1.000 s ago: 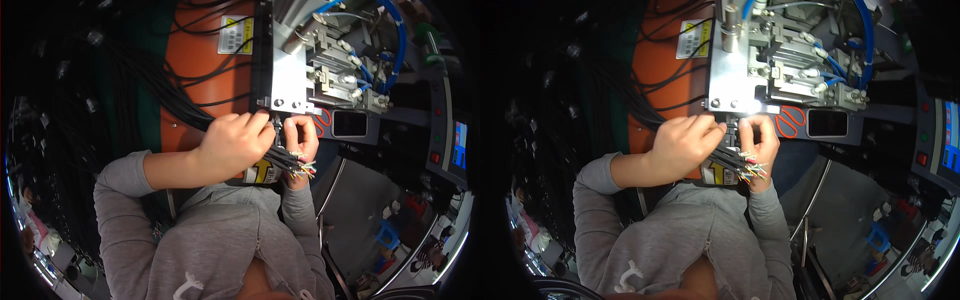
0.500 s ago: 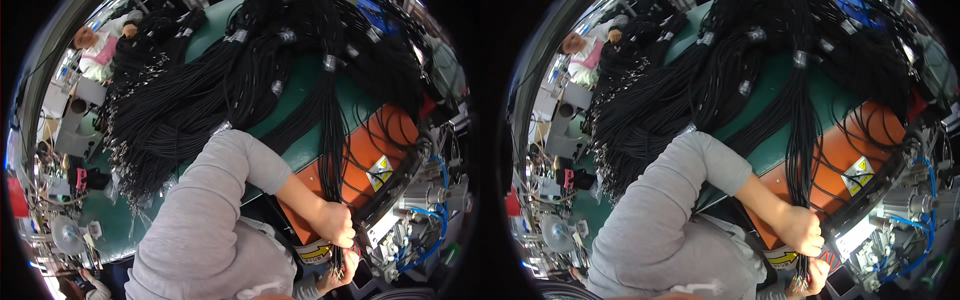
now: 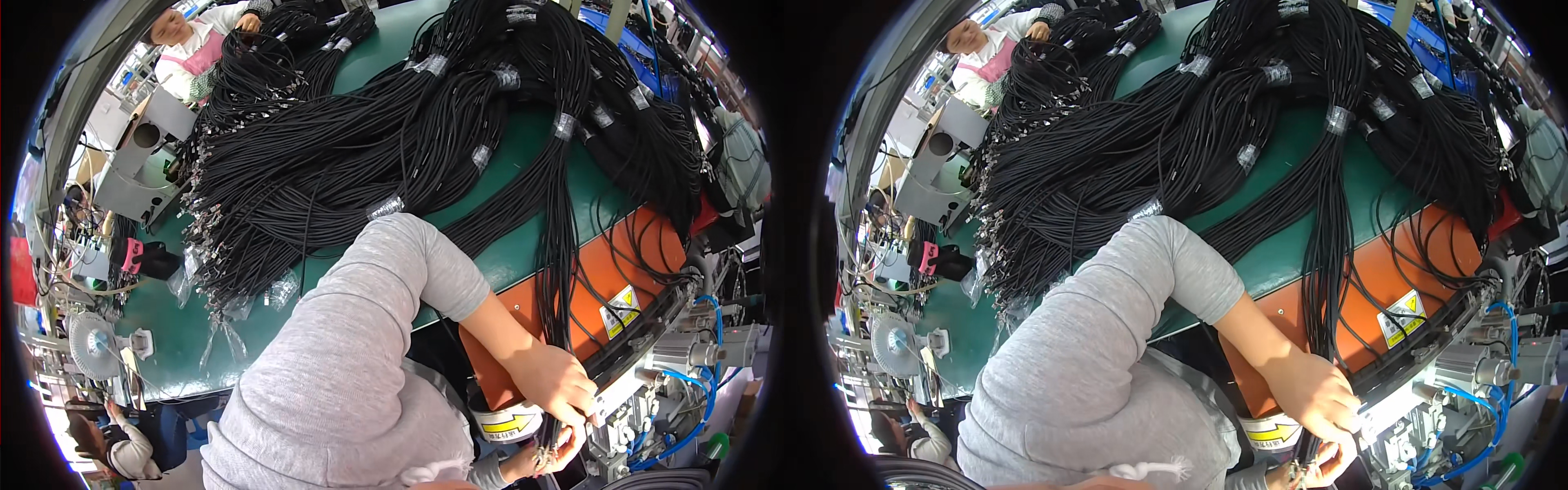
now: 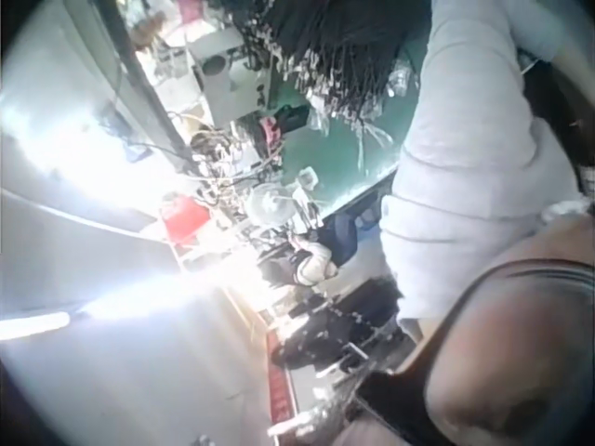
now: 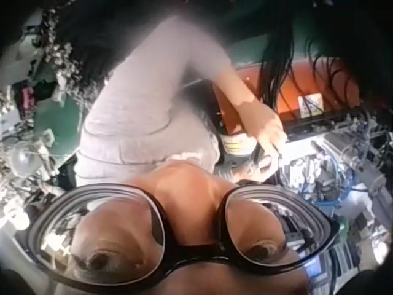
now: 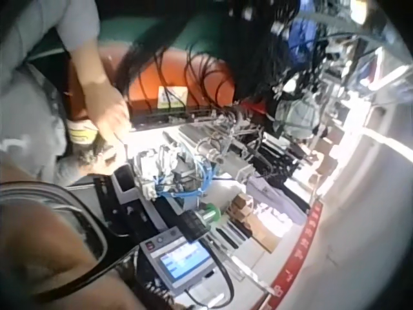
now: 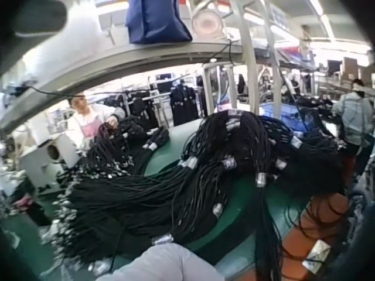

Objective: The person repeatedly strips the ends of black cables and crimps them using a handheld crimping tool. They handle the wires one at a time, feeding them into the tool and releasing the finished pieces onto the workbench.

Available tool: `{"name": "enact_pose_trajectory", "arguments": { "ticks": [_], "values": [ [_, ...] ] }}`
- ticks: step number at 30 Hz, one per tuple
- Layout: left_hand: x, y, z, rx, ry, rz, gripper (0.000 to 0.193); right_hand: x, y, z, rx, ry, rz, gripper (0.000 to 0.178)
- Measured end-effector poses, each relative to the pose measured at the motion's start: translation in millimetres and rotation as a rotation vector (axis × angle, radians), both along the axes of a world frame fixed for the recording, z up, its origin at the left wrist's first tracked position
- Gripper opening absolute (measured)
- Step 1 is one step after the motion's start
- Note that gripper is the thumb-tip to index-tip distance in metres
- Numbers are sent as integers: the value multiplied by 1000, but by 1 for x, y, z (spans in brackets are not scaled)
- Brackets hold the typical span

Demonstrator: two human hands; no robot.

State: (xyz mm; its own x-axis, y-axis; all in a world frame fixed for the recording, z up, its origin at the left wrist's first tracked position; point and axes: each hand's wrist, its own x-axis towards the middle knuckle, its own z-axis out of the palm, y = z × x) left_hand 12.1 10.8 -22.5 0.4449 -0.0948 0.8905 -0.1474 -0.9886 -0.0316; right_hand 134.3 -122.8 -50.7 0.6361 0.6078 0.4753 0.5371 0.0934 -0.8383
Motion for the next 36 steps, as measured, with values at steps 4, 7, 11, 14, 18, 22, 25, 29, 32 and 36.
{"name": "enact_pose_trajectory", "arguments": {
  "ticks": [4, 7, 11, 14, 18, 22, 25, 29, 32, 36],
  "values": [
    [-3, -5, -2, -83, 292, 77, 9, -15, 6, 16, -6, 59, -142, 12],
    [-2, -7, 9, -171, 245, 44, 12, -27, 4, 29, 22, 133, -227, 11],
    [-20, 1, 14, -282, 252, 38, 12, -37, 19, 31, 17, 71, -63, 10],
    [-16, 0, 20, -355, 355, -32, 13, -19, 15, 32, 100, 101, 65, 12],
    [-8, -6, 28, -420, 447, -56, 19, -9, 7, 40, 73, 515, 224, 13],
    [-16, -11, 32, -456, 598, 21, 17, -16, 12, 37, 55, -163, 10, 20],
    [-20, -13, 35, -336, 613, 95, 11, -13, 10, 43, -88, -264, 37, 19],
    [-15, -7, 25, -318, 561, 24, 11, 1, -2, 58, -354, 334, 232, 11],
    [-16, -13, 28, -274, 523, 79, 22, 5, -10, 47, -238, 579, 286, 9],
    [-16, -18, 24, -228, 574, 74, 27, 5, -7, 36, -265, 123, 159, 7]
  ]
}}
